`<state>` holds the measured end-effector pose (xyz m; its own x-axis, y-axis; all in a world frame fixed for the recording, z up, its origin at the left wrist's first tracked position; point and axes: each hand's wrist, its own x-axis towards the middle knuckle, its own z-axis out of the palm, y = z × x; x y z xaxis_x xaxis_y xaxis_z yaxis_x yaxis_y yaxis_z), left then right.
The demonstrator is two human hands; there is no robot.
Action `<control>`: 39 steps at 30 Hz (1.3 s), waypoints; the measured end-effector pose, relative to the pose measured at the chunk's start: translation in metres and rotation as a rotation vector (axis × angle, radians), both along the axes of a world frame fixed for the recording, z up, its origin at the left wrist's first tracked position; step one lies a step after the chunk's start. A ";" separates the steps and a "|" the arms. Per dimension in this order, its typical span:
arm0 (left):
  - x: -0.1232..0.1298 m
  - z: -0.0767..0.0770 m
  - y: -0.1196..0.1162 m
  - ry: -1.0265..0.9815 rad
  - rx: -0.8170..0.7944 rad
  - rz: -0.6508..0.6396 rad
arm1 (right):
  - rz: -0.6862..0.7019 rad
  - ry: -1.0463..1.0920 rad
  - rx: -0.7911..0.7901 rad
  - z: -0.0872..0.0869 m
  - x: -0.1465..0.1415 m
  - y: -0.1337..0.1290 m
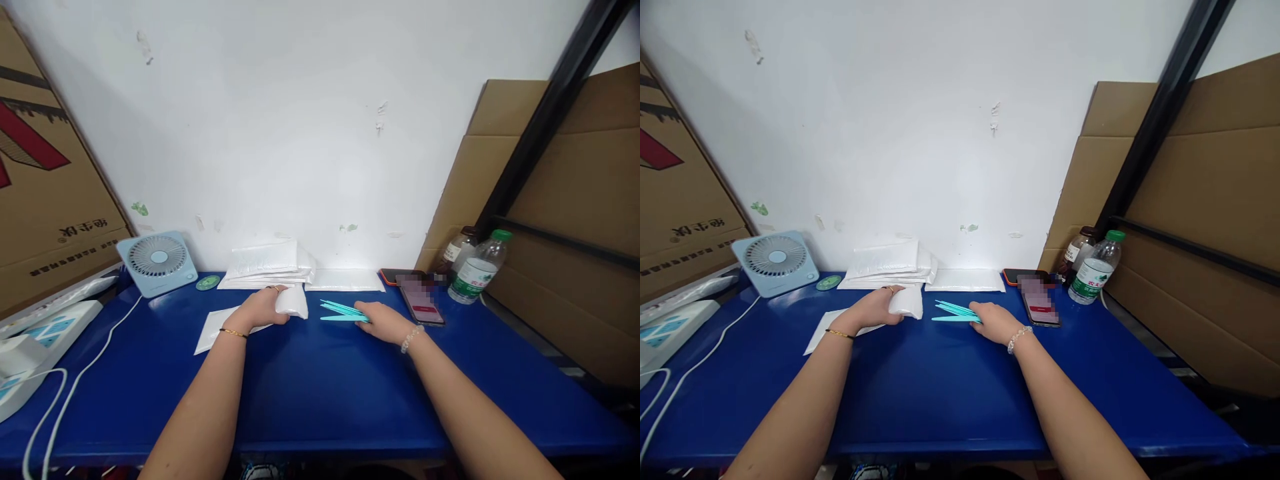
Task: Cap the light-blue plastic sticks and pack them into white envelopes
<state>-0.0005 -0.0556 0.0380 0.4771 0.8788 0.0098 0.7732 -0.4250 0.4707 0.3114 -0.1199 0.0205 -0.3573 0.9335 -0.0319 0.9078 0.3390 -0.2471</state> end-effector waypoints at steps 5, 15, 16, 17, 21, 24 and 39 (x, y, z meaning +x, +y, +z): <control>0.001 0.028 -0.016 -0.626 -0.059 -0.137 | 0.135 0.552 -0.317 0.010 0.010 -0.006; 0.039 0.026 -0.047 -1.619 -0.959 -0.406 | 0.196 0.916 -0.442 0.070 0.025 -0.021; 0.046 0.020 -0.048 -1.578 -1.026 -0.425 | 0.235 0.879 -0.502 0.080 0.026 -0.021; 0.052 0.015 -0.049 -1.537 -1.084 -0.450 | 0.282 0.836 -0.561 0.088 0.027 -0.021; 0.068 0.002 -0.053 -1.403 -1.221 -0.556 | 0.379 0.722 -0.777 0.110 0.029 -0.009; 0.070 0.000 -0.057 -1.361 -1.259 -0.607 | 0.357 0.643 -0.869 0.118 0.032 0.004; 0.074 -0.001 -0.061 -1.381 -1.400 -0.642 | 0.256 0.286 -1.013 0.153 0.039 0.033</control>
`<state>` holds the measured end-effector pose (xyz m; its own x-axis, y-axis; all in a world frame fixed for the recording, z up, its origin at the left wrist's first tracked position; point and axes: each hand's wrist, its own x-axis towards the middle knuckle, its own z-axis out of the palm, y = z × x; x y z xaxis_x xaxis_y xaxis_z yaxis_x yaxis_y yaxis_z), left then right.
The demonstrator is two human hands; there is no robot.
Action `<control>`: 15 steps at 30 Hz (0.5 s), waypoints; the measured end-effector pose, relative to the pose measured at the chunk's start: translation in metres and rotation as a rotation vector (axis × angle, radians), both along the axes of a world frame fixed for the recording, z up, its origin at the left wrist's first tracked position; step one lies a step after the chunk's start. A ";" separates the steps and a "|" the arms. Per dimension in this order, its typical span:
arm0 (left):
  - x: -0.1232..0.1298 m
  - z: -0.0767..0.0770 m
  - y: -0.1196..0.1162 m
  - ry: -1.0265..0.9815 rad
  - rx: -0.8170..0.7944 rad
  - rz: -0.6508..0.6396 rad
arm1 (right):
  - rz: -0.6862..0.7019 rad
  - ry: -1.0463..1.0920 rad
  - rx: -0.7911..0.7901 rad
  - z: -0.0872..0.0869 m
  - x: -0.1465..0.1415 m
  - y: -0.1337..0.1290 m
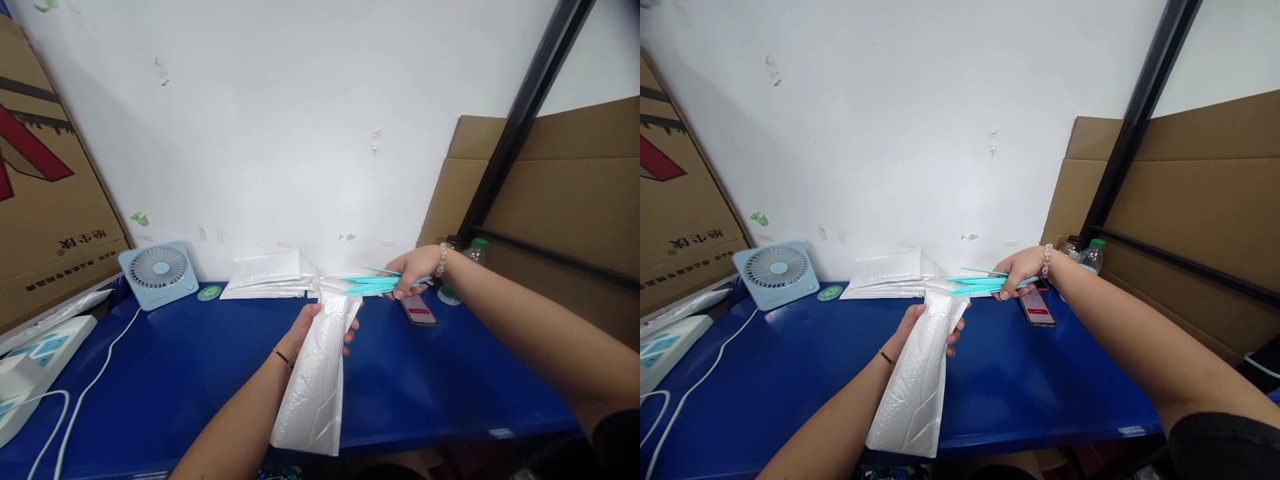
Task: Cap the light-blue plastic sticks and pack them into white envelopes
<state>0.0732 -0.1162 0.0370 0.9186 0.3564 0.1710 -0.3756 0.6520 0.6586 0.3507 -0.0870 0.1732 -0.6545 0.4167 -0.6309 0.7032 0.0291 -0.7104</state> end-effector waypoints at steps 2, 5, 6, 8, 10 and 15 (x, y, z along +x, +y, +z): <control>-0.001 0.000 -0.001 0.003 -0.004 -0.009 | 0.019 -0.047 -0.006 0.000 -0.003 0.002; 0.000 -0.002 -0.001 0.017 -0.002 -0.024 | 0.026 -0.099 0.010 0.001 -0.008 0.004; 0.000 -0.002 -0.001 0.020 -0.002 -0.031 | 0.026 -0.112 0.014 0.001 -0.010 0.004; 0.002 -0.004 0.000 0.023 0.002 -0.050 | 0.037 -0.142 0.004 0.002 -0.015 0.005; 0.004 -0.004 0.000 0.031 0.014 -0.076 | 0.059 -0.173 -0.016 0.003 -0.020 0.008; 0.006 -0.003 -0.001 0.055 0.026 -0.098 | 0.097 -0.248 -0.020 0.002 -0.030 0.020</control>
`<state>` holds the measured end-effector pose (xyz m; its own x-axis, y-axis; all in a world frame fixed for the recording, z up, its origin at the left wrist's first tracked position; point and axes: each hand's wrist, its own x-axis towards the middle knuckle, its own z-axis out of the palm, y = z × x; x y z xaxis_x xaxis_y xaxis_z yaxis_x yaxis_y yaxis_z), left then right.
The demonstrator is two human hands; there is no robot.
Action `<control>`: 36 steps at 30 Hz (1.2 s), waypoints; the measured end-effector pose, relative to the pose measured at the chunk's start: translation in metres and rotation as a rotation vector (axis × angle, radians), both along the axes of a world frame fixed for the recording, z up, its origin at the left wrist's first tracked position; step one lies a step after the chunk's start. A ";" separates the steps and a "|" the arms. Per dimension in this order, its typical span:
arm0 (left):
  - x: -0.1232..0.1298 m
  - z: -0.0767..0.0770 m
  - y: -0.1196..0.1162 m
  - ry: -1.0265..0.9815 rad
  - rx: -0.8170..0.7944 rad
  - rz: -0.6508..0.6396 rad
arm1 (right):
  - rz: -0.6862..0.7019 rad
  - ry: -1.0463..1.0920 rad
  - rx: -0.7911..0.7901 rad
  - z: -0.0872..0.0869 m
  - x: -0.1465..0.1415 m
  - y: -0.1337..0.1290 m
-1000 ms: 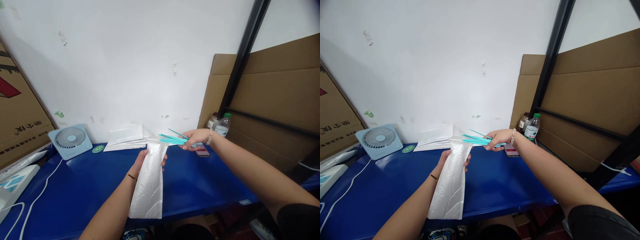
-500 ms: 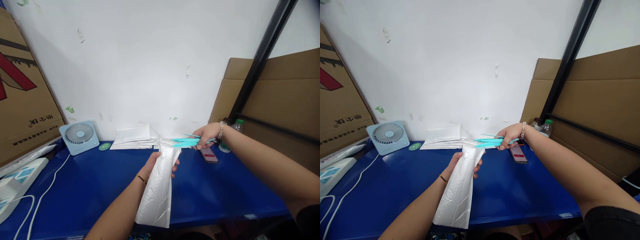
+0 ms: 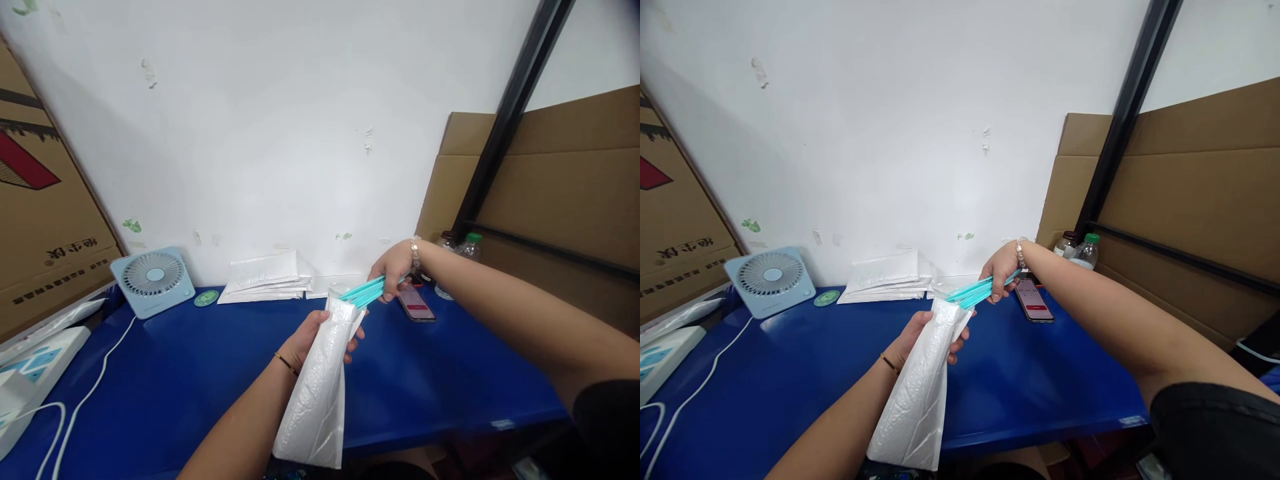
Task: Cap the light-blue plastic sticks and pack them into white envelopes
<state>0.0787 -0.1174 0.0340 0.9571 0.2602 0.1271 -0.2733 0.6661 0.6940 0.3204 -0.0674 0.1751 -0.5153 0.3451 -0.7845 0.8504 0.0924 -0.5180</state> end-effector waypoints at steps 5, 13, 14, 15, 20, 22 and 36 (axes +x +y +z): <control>-0.001 0.002 -0.001 0.010 0.010 0.030 | 0.051 -0.086 -0.095 0.001 -0.005 0.009; -0.003 0.004 0.001 0.016 0.006 0.057 | 0.070 -0.241 -0.156 -0.003 -0.007 0.015; -0.003 0.004 0.001 0.022 0.013 0.061 | 0.075 -0.256 -0.141 -0.003 -0.008 0.016; -0.003 0.004 0.001 0.027 0.021 0.066 | 0.083 -0.269 -0.124 -0.002 -0.009 0.016; -0.002 0.004 0.001 0.029 0.024 0.052 | 0.137 -0.349 0.085 0.013 -0.030 0.011; -0.002 0.003 0.001 0.025 0.003 0.039 | 0.139 -0.332 0.250 0.019 -0.044 0.006; -0.012 -0.001 0.014 0.033 0.025 0.120 | 0.300 -0.329 0.646 0.033 -0.077 0.014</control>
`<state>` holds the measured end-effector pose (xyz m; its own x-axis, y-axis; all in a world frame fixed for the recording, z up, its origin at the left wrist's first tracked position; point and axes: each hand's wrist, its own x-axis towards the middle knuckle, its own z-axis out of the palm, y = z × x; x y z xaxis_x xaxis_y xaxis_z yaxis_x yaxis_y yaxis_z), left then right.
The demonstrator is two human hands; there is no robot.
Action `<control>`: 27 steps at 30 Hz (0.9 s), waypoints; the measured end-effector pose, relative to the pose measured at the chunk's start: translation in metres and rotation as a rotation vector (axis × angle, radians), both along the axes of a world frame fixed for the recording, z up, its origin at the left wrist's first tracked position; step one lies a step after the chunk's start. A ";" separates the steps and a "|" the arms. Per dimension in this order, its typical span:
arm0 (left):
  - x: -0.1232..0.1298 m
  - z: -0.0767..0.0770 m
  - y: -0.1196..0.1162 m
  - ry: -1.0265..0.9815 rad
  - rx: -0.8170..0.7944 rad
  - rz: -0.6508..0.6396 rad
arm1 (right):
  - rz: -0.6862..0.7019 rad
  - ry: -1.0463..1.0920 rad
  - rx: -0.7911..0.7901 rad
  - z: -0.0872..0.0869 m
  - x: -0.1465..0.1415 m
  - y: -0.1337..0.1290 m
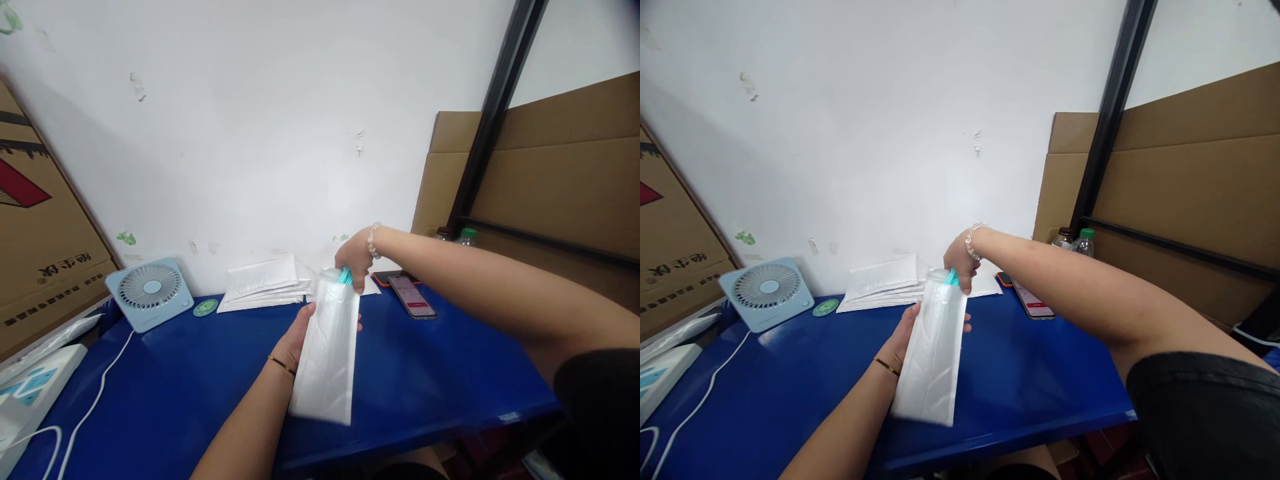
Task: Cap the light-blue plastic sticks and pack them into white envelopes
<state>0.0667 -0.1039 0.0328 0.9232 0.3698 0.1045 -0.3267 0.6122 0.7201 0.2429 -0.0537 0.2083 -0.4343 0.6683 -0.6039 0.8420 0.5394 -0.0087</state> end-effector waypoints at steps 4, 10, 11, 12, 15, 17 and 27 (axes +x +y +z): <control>-0.003 -0.032 0.018 0.122 0.069 0.022 | -0.017 0.105 0.139 0.012 0.017 0.019; 0.007 -0.033 0.010 0.052 0.087 -0.100 | -0.169 0.009 0.254 0.016 -0.007 0.010; 0.008 -0.027 0.005 0.015 0.083 -0.143 | -0.172 -0.008 0.237 0.016 -0.011 0.009; 0.010 -0.022 0.000 -0.012 0.078 -0.173 | -0.158 -0.023 0.206 0.016 -0.013 0.008; 0.013 -0.013 -0.010 -0.074 0.054 -0.165 | -0.100 -0.052 0.104 0.017 -0.018 0.007; 0.016 -0.013 -0.011 -0.104 0.047 -0.131 | -0.139 -0.058 0.088 0.020 -0.021 0.004; 0.016 -0.016 -0.006 -0.116 0.078 -0.067 | -0.116 0.231 -0.079 0.042 -0.016 -0.005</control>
<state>0.0830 -0.1095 0.0166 0.9255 0.2944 0.2382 -0.3710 0.5792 0.7259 0.2268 -0.0589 0.2502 -0.4902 0.6761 -0.5500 0.8688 0.4297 -0.2462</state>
